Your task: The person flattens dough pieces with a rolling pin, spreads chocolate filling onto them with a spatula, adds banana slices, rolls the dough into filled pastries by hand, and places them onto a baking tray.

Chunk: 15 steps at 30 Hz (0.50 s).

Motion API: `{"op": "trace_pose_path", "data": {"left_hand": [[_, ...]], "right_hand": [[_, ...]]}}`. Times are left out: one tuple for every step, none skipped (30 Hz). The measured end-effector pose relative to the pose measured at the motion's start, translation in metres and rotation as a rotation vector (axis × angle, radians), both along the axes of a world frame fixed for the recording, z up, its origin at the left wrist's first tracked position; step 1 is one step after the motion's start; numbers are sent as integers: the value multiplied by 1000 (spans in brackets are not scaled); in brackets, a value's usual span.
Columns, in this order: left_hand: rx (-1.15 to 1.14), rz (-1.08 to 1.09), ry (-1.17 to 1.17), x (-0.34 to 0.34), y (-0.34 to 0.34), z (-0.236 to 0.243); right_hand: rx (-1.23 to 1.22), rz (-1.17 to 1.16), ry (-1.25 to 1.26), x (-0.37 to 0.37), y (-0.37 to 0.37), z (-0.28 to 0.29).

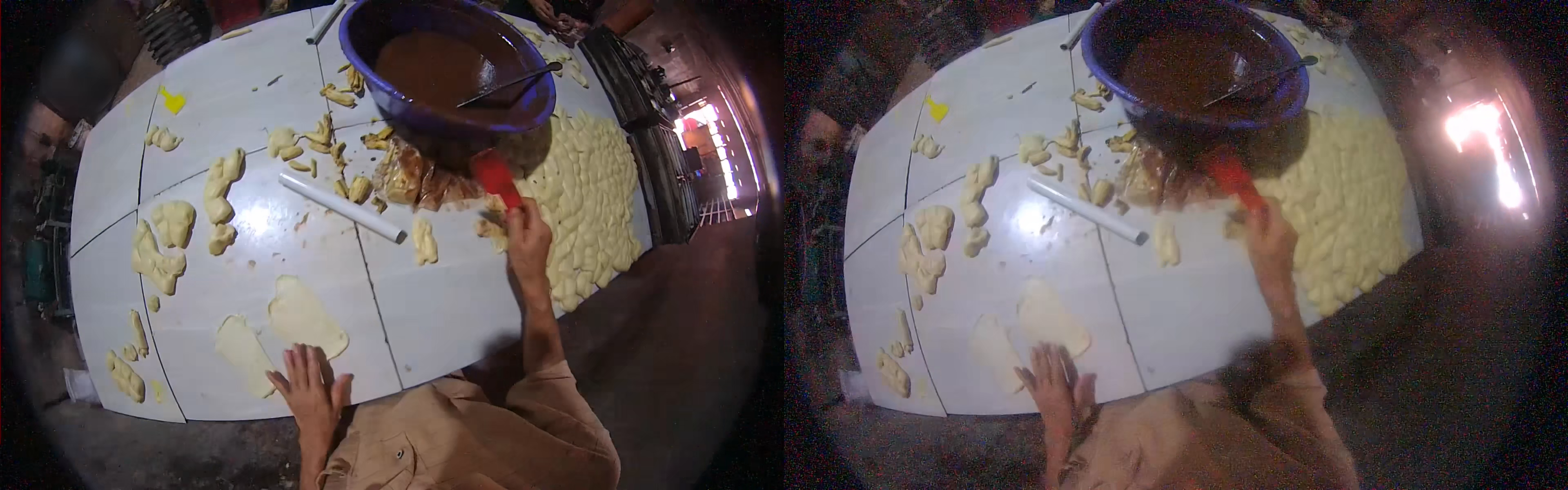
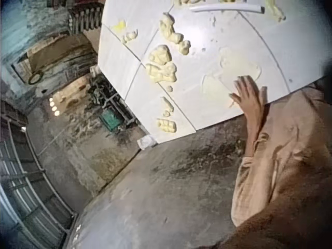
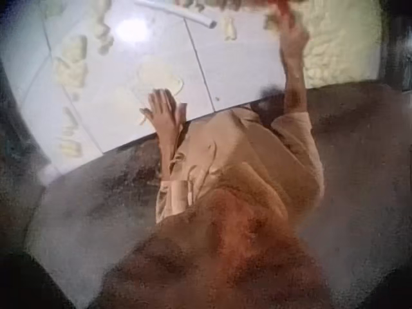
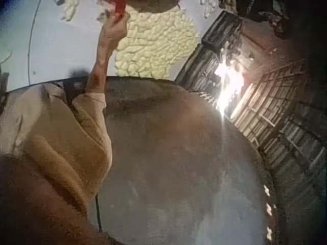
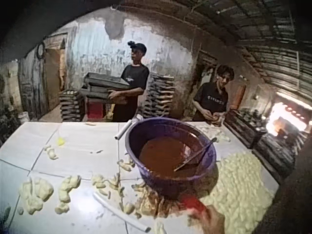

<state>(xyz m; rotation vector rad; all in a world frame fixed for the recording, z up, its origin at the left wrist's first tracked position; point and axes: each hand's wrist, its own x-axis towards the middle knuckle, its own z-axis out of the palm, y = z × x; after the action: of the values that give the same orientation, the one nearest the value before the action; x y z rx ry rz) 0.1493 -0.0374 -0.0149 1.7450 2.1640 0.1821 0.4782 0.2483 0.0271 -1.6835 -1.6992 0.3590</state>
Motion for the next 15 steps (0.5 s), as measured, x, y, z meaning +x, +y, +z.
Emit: {"op": "trace_pose_path", "data": {"left_hand": [[-57, 42, -60, 17, 2, 3], [-44, 97, -19, 29, -3, -5], [-34, 103, -7, 34, -5, -9], [-48, 162, 0, 37, -8, -13], [-52, 209, -15, 45, -2, -17], [-62, 242, -25, 49, 0, -14], [-61, 264, 3, 48, -8, -19], [0, 271, 28, 46, -18, -30], [61, 277, 56, 45, -24, -36], [11, 251, 87, 47, -22, -32], [28, 245, 83, 51, -17, -36], [33, 236, 107, 51, -20, -37], [36, 226, 130, 50, -23, -38], [95, 252, 106, 55, -19, -36], [101, 254, 110, 55, -17, -36]], "right_hand": [[44, -14, 99, 8, 8, 9], [46, 21, 130, 13, 20, 24], [48, 54, 156, 19, 34, 39], [57, 60, 168, 17, 49, 57], [70, 76, 61, 20, 67, 84], [68, 108, -19, 18, 87, 92], [67, 129, 10, 11, 111, 91], [49, 271, -133, 7, 136, 93], [36, 413, -277, 0, 159, 95], [46, 418, -270, -4, 180, 94], [51, 488, -438, -4, 200, 96], [50, 576, -583, -13, 217, 87], [59, 587, -565, -22, 230, 78], [68, 668, -651, -27, 242, 73], [75, 750, -735, -32, 251, 66]]}}
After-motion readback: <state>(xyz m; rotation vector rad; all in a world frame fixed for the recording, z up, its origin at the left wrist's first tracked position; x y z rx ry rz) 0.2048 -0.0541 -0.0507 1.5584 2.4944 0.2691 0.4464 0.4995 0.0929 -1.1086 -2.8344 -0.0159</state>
